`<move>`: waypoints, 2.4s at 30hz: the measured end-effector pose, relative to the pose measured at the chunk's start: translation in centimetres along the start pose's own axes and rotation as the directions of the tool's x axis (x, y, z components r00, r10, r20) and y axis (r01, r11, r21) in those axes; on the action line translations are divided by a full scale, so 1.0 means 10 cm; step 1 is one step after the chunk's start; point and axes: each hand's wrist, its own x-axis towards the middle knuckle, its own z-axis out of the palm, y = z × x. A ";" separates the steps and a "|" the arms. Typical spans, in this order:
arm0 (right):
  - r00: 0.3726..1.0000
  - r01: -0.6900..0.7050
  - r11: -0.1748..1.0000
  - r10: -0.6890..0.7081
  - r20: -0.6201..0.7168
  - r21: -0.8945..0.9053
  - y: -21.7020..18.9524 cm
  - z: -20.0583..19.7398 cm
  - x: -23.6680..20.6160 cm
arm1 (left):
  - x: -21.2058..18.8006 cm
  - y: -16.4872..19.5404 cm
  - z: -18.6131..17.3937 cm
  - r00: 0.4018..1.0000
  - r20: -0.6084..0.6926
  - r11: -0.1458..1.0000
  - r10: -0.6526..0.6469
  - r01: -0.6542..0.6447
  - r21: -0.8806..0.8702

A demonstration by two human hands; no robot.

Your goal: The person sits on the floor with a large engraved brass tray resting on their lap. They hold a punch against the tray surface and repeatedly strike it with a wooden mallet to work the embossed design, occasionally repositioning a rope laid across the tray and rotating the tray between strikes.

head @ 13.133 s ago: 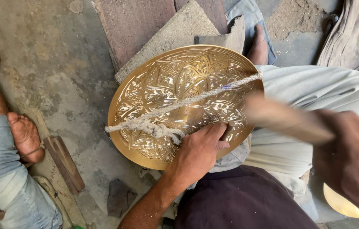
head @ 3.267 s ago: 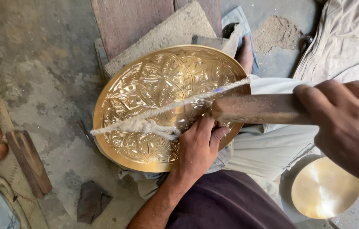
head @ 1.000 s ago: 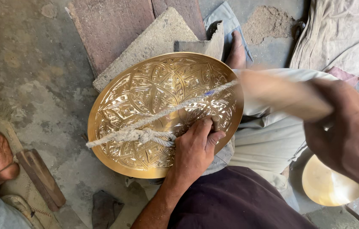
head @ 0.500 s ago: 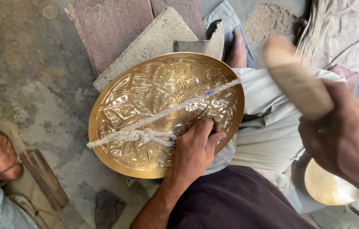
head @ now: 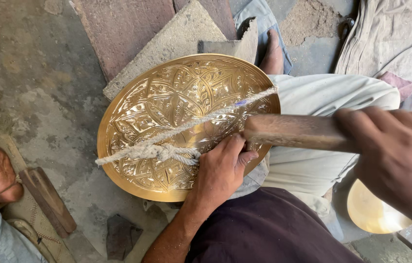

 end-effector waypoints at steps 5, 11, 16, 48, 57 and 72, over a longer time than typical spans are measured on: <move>0.978 -0.175 0.984 0.170 0.120 0.034 -0.01 -0.02 -0.01 | 0.01 0.01 0.01 1.000 0.029 1.000 -0.011 0.011 -0.012; 0.968 -0.204 0.979 0.203 0.148 -0.008 -0.01 -0.03 0.01 | 0.00 0.01 0.00 0.999 0.028 0.999 0.030 -0.031 0.016; 0.975 -0.161 0.987 0.162 0.152 -0.015 0.05 0.02 0.00 | 0.00 0.02 -0.01 0.998 0.004 0.998 0.059 -0.059 -0.015; 0.996 0.070 0.982 -0.059 0.066 -0.177 0.11 0.20 -0.18 | 0.02 0.09 -0.06 1.000 -0.013 0.993 -0.007 0.005 -0.120; 0.983 0.101 0.990 -0.085 -0.161 0.094 0.16 0.10 -0.01 | 0.14 -0.06 0.13 0.994 -0.029 0.993 0.104 -0.106 -0.053; 0.985 0.095 0.994 -0.087 -0.147 0.051 0.03 0.01 0.10 | 0.16 -0.01 0.10 0.996 -0.011 0.995 0.091 -0.091 -0.042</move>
